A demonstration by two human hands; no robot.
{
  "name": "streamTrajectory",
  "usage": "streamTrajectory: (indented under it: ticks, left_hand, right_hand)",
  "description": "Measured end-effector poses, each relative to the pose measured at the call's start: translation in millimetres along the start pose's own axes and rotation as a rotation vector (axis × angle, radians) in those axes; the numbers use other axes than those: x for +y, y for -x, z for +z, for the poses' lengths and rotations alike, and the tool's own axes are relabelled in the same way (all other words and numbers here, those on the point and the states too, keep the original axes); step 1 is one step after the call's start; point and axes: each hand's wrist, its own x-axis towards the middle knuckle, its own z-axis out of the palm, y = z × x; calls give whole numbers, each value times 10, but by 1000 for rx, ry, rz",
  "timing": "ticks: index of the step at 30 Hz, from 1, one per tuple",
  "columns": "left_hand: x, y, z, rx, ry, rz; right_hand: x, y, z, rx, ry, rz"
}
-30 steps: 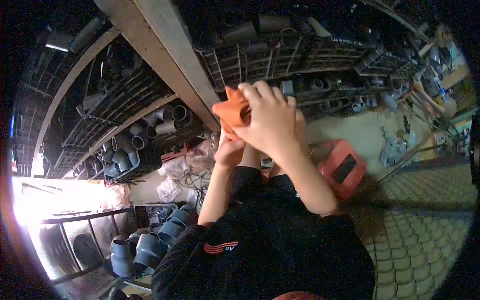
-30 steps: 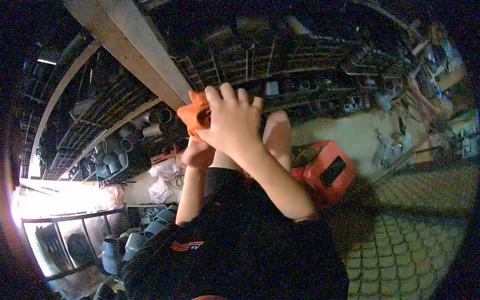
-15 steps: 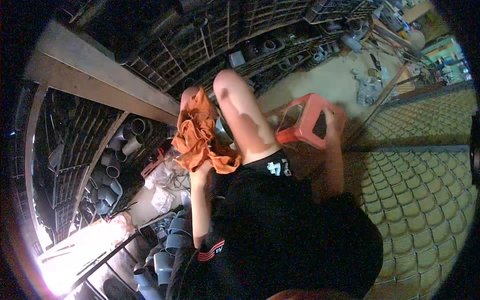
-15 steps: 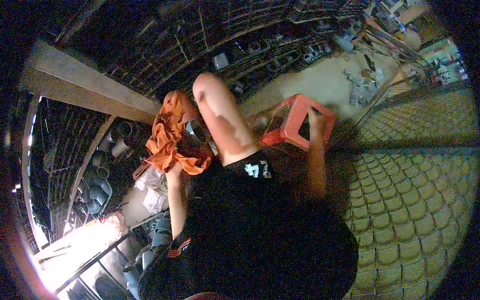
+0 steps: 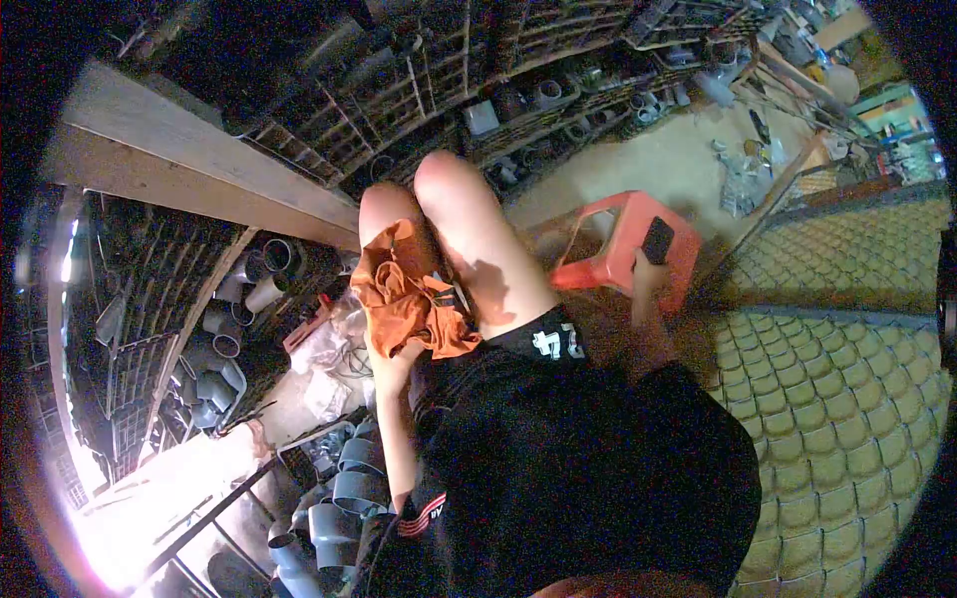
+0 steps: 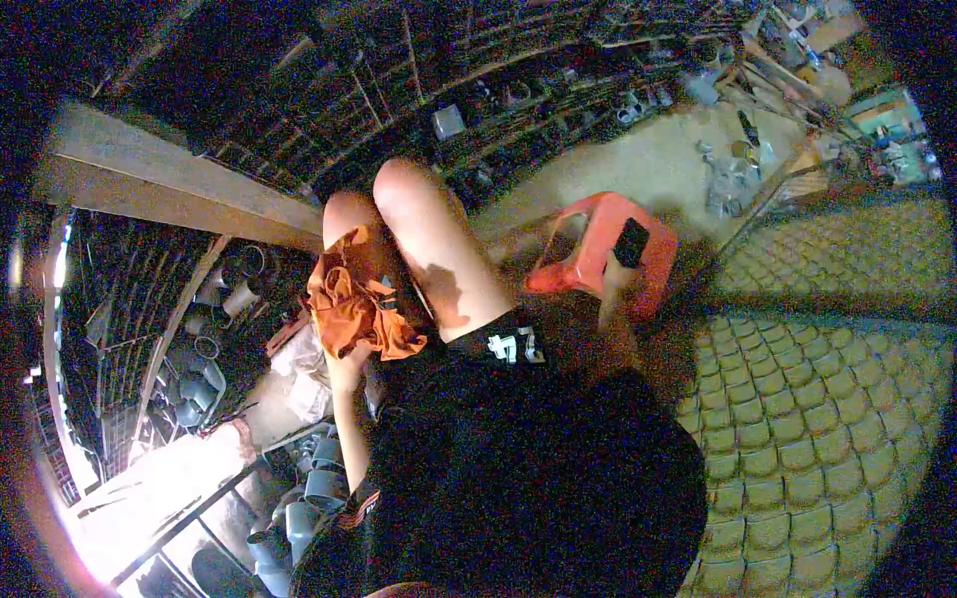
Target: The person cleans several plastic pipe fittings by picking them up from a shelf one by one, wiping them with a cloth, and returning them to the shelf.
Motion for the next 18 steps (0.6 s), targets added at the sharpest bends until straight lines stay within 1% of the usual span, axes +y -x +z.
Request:
streamTrajectory:
  ticks: [2, 4, 5, 6, 8, 11, 16, 18]
  left_hand:
    - [-124, -57, -60, 1, 37, -31]
    - [-20, -57, -19, 37, 109, -46]
    - [35, -63, 1, 56, 143, -53]
    - [55, -74, 6, 85, 78, -25]
    - [43, -113, -19, 79, 85, -7]
    - [51, -115, -4, 76, 97, -1]
    - [104, -85, 30, 54, 154, 12]
    - [-16, -126, -34, 43, 143, 1]
  right_hand:
    - [19, 18, 40, 136, -121, -147]
    - [215, -132, 171, 112, -153, -157]
    - [431, -354, 226, 21, -124, -92]
    - [546, -469, 265, -71, -97, -26]
    - [476, -440, 187, -56, -4, 21]
    - [389, -447, 145, -34, 270, 97]
    - [276, -335, 144, 45, 348, 55]
    - [228, -272, 203, 71, 371, 48]
